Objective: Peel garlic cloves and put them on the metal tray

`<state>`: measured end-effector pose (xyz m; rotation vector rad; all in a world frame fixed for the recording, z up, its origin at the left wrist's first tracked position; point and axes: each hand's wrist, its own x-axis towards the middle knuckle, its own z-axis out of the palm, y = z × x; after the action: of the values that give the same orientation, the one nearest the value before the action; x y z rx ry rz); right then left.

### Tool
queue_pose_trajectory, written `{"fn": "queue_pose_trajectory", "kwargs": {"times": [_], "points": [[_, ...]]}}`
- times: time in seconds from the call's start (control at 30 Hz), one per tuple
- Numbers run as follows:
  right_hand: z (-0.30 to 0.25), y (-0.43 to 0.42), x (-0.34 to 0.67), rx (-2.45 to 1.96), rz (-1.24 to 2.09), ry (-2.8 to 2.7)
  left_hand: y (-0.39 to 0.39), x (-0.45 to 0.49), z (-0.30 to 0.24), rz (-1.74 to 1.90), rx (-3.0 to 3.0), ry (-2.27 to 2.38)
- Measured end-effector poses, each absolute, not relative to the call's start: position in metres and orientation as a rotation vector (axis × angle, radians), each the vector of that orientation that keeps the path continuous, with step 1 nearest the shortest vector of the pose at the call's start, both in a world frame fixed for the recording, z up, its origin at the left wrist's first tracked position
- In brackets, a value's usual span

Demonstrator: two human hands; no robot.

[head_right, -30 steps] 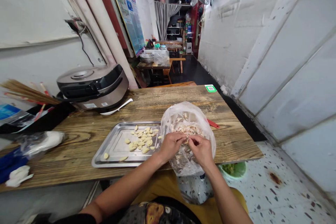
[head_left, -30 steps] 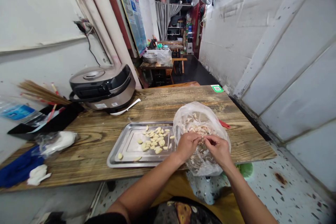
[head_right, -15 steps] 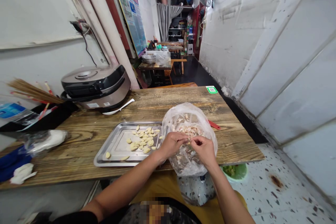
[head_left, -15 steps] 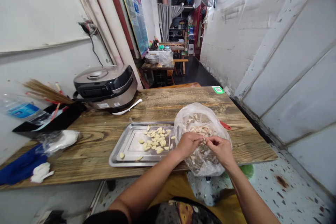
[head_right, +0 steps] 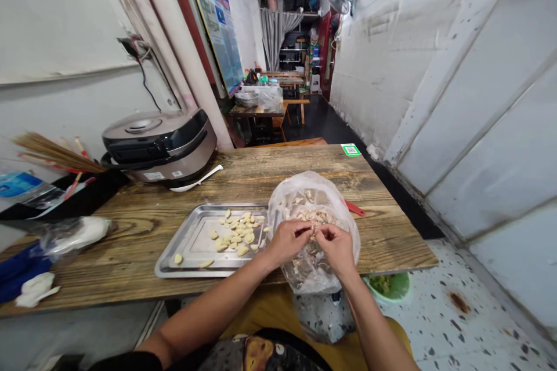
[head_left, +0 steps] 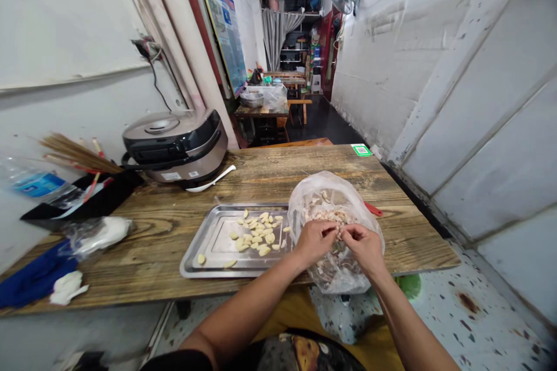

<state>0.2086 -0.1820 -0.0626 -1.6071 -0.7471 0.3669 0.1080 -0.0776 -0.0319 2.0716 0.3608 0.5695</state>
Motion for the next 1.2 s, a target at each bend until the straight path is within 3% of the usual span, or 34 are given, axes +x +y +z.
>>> {"fn": "queue_pose_trajectory", "kwargs": {"times": [0.27,0.63,0.87,1.2], "points": [[-0.070,-0.176,0.206,-1.494,0.415,-0.539,-0.079,0.114,-0.044,0.503,1.403,0.480],[-0.071,-0.181,0.215,-1.793,0.213,-0.720,-0.072,0.112,-0.051,0.674,1.239,0.491],[-0.050,-0.181,0.207,-1.735,0.014,-1.001,-0.078,0.109,-0.049,0.569,1.482,0.445],[-0.044,-0.181,0.200,-1.657,-0.081,-1.106,-0.081,0.100,-0.040,0.842,2.185,0.259]]}}
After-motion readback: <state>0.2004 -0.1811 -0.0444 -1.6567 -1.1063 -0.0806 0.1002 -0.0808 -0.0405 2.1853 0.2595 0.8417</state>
